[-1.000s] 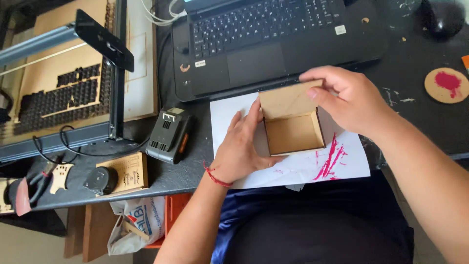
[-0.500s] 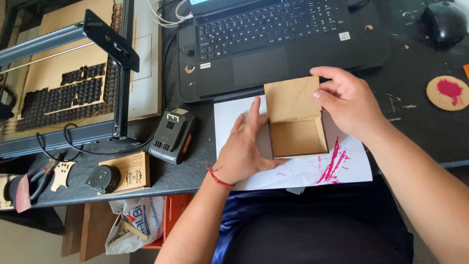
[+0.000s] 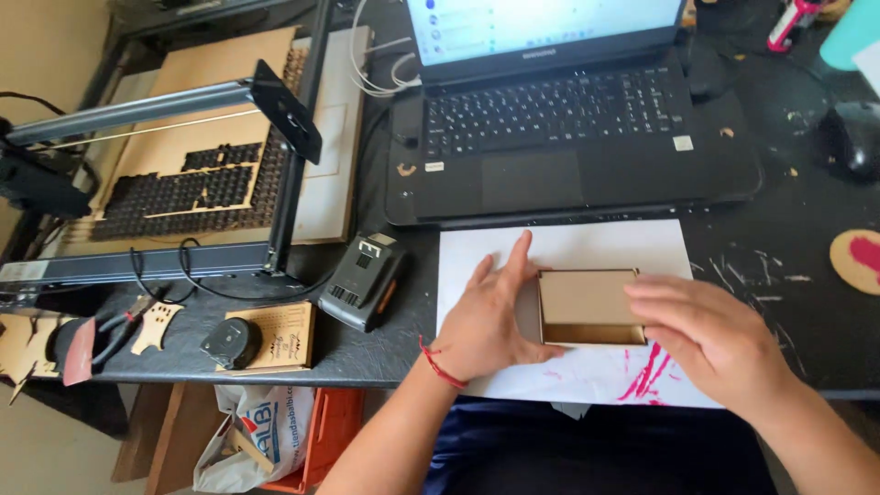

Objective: Assemble small laser-cut wooden boxes and check designs on a laptop

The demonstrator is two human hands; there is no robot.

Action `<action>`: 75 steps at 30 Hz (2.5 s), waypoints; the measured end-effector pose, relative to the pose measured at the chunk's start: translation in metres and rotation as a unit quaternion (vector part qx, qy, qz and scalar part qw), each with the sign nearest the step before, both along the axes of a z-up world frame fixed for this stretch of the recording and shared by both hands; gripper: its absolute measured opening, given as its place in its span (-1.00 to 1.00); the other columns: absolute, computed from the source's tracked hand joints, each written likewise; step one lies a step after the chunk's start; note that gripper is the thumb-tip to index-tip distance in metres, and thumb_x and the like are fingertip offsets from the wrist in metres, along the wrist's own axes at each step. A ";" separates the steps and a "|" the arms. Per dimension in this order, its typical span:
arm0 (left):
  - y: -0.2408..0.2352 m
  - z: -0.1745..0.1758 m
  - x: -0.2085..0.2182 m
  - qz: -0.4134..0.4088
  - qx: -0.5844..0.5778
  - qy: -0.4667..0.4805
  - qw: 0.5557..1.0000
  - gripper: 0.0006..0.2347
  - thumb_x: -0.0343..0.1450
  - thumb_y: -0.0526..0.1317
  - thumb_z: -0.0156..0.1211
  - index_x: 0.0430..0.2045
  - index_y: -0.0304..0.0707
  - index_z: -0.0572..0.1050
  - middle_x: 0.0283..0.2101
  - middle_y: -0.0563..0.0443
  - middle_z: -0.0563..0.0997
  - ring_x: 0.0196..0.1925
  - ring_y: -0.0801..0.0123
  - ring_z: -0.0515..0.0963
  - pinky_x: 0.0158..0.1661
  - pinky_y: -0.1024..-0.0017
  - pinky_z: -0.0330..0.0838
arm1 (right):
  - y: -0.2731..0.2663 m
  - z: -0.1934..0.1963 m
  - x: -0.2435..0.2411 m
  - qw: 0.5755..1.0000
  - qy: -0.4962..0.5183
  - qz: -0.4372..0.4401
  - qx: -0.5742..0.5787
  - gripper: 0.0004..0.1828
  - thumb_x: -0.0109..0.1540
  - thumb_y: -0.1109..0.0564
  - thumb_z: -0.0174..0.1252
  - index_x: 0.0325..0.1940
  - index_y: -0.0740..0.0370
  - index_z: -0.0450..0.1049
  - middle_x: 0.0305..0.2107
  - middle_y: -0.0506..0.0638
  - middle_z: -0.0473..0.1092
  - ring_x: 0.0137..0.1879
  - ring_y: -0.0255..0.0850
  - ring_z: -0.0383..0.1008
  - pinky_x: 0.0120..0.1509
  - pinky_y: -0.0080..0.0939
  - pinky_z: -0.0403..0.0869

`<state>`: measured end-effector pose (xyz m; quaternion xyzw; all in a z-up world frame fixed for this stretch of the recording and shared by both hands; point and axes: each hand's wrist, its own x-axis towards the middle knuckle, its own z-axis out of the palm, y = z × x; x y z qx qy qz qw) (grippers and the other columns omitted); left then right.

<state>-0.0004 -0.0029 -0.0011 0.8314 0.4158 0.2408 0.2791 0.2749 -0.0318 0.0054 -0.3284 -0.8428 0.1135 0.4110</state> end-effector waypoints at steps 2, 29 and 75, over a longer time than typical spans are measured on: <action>0.000 0.004 0.000 0.002 -0.009 0.001 1.000 0.18 0.00 0.02 0.53 0.38 -0.35 -0.29 0.19 -0.13 0.48 0.27 0.07 0.43 0.41 0.05 -0.21 | -0.003 0.002 -0.001 1.000 -0.010 -0.001 0.006 -0.71 0.12 0.29 0.23 -0.07 0.31 0.51 -0.04 0.16 0.51 0.12 -0.04 0.57 0.30 -0.10 0.53; -0.004 0.027 -0.002 -0.018 -0.030 -0.010 0.999 -0.19 0.14 0.16 0.25 0.22 -0.34 0.19 0.21 -0.08 0.44 0.26 0.20 0.43 0.36 -0.14 -0.24 | -0.019 -0.026 0.004 0.992 -0.020 -0.086 -0.090 -0.44 0.01 0.13 0.34 0.09 0.22 0.43 0.20 0.14 0.33 0.25 -0.11 0.42 0.39 -0.14 0.39; -0.006 0.021 0.002 -0.063 -0.082 -0.090 0.991 -0.24 0.22 0.02 0.31 0.31 -0.25 0.12 0.41 -0.27 0.21 0.48 0.06 0.17 0.38 0.24 0.07 | -0.019 -0.040 0.001 0.983 -0.058 -0.140 -0.104 -0.30 0.01 0.03 0.36 0.21 0.21 0.38 0.01 0.05 0.42 0.10 -0.16 0.47 0.28 -0.18 0.38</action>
